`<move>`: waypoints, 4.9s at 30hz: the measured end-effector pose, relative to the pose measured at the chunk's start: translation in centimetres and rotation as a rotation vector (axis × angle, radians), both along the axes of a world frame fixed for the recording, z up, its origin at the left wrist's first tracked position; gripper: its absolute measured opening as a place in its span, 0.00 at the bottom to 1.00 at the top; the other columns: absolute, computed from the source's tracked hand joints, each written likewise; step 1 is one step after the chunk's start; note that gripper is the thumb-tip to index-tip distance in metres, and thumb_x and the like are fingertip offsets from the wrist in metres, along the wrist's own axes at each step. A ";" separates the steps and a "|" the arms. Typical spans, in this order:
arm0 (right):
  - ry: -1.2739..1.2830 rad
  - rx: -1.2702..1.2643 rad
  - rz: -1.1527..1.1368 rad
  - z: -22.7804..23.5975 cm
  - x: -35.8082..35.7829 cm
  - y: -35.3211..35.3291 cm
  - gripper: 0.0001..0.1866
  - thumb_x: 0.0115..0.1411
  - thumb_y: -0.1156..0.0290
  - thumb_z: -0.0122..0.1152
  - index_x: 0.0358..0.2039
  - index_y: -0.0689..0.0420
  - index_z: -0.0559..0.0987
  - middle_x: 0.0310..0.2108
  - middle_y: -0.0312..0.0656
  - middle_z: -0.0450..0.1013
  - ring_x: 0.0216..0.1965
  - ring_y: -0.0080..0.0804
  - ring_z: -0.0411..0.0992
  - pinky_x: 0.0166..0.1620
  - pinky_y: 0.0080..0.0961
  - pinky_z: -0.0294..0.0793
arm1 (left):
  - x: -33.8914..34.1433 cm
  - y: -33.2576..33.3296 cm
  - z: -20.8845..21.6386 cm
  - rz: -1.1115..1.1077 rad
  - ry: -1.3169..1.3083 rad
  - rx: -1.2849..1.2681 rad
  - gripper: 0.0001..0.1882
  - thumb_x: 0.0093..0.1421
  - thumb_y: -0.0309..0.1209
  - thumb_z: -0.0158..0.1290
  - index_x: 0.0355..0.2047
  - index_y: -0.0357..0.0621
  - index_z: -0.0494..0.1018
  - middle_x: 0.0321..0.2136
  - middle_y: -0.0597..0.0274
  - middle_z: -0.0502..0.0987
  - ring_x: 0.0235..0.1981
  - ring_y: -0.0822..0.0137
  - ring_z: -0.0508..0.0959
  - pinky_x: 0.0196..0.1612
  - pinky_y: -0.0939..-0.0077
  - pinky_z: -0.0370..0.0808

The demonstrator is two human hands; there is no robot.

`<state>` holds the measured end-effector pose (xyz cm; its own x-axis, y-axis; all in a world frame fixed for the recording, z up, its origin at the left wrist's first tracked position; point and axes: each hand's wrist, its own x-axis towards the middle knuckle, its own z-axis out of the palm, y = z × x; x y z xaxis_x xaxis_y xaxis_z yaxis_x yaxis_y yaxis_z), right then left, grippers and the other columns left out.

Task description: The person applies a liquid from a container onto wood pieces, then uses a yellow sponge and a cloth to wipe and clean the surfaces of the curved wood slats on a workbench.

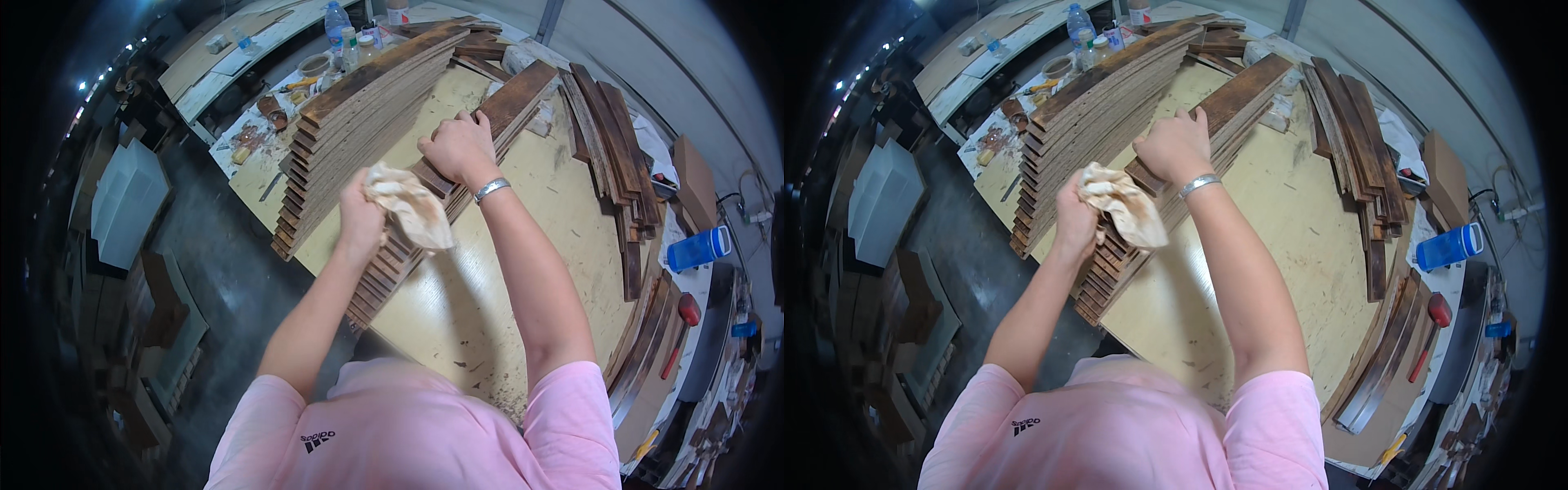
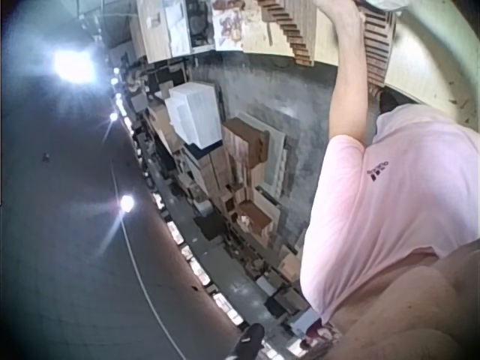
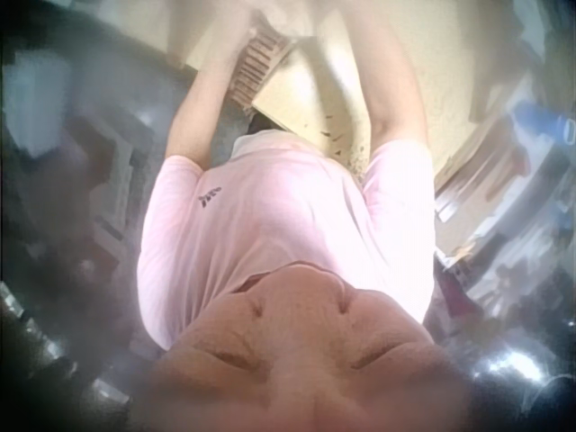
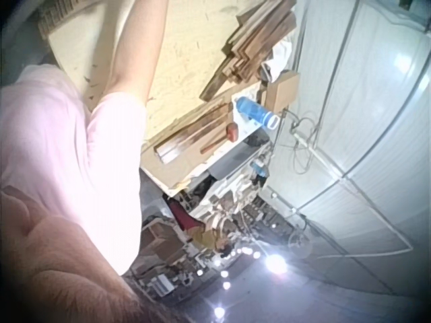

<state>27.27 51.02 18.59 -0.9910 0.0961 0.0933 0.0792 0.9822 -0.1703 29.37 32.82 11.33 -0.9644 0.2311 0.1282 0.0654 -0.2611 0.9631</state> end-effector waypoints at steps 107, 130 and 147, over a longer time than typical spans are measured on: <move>0.039 0.036 0.018 -0.8 -0.3 0.5 0.27 0.62 0.51 0.47 0.34 0.60 0.87 0.40 0.52 0.81 0.55 0.45 0.71 0.69 0.51 0.51 | 3.3 0.7 -2.0 0.120 0.134 -0.329 0.25 0.52 0.22 0.63 0.50 0.43 0.69 0.44 0.54 0.78 0.45 0.59 0.80 0.49 0.67 0.77; 0.006 0.111 0.019 -1.1 -0.3 1.1 0.26 0.64 0.51 0.44 0.36 0.55 0.88 0.42 0.49 0.81 0.55 0.45 0.70 0.68 0.50 0.53 | 9.7 -14.0 -3.6 0.233 0.082 -0.386 0.18 0.54 0.23 0.65 0.46 0.35 0.78 0.39 0.64 0.84 0.41 0.73 0.81 0.46 0.73 0.79; 0.001 0.118 0.047 -1.5 -1.0 1.4 0.28 0.64 0.48 0.45 0.39 0.55 0.88 0.46 0.51 0.80 0.59 0.44 0.69 0.69 0.45 0.53 | 13.0 -14.0 -6.7 0.299 0.600 -0.723 0.16 0.49 0.27 0.64 0.40 0.42 0.80 0.38 0.52 0.81 0.41 0.50 0.80 0.46 0.59 0.75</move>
